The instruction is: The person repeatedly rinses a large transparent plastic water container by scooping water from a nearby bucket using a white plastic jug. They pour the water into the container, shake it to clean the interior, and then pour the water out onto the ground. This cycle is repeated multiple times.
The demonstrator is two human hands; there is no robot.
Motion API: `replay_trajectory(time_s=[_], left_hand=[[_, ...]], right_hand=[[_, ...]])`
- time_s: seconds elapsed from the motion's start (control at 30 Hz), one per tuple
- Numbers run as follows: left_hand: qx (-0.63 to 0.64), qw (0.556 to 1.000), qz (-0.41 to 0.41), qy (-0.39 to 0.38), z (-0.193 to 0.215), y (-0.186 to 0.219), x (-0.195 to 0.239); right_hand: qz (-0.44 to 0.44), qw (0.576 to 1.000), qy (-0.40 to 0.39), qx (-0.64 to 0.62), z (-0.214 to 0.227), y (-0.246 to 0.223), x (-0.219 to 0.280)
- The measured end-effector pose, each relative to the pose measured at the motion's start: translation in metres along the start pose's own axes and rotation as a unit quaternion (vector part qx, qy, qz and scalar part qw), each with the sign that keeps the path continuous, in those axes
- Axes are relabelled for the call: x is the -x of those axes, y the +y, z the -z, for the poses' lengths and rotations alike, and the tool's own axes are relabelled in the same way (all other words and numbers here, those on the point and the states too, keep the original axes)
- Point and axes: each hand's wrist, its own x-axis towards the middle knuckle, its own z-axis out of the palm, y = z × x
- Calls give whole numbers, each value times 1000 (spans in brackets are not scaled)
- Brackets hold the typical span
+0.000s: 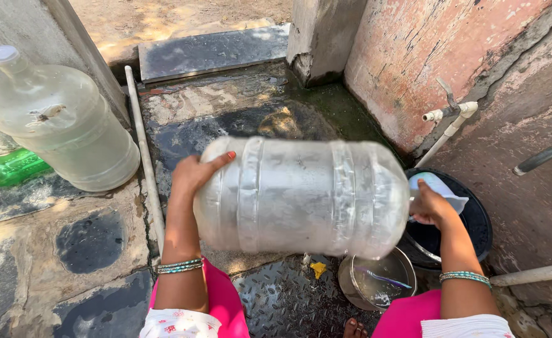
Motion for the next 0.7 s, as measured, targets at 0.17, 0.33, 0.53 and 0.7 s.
replay_trajectory(time_s=[0.17, 0.33, 0.53, 0.7], left_hand=[[468, 802, -370, 29, 49, 16, 48], [463, 735, -489, 74, 77, 29, 111], [418, 737, -527, 68, 61, 45, 121], [279, 932, -210, 98, 28, 29, 58]], right_hand=[[425, 832, 16, -357, 29, -51, 91], [542, 729, 23, -417, 25, -94, 169], [461, 799, 66, -380, 28, -85, 145], [213, 946, 73, -235, 24, -28, 69]])
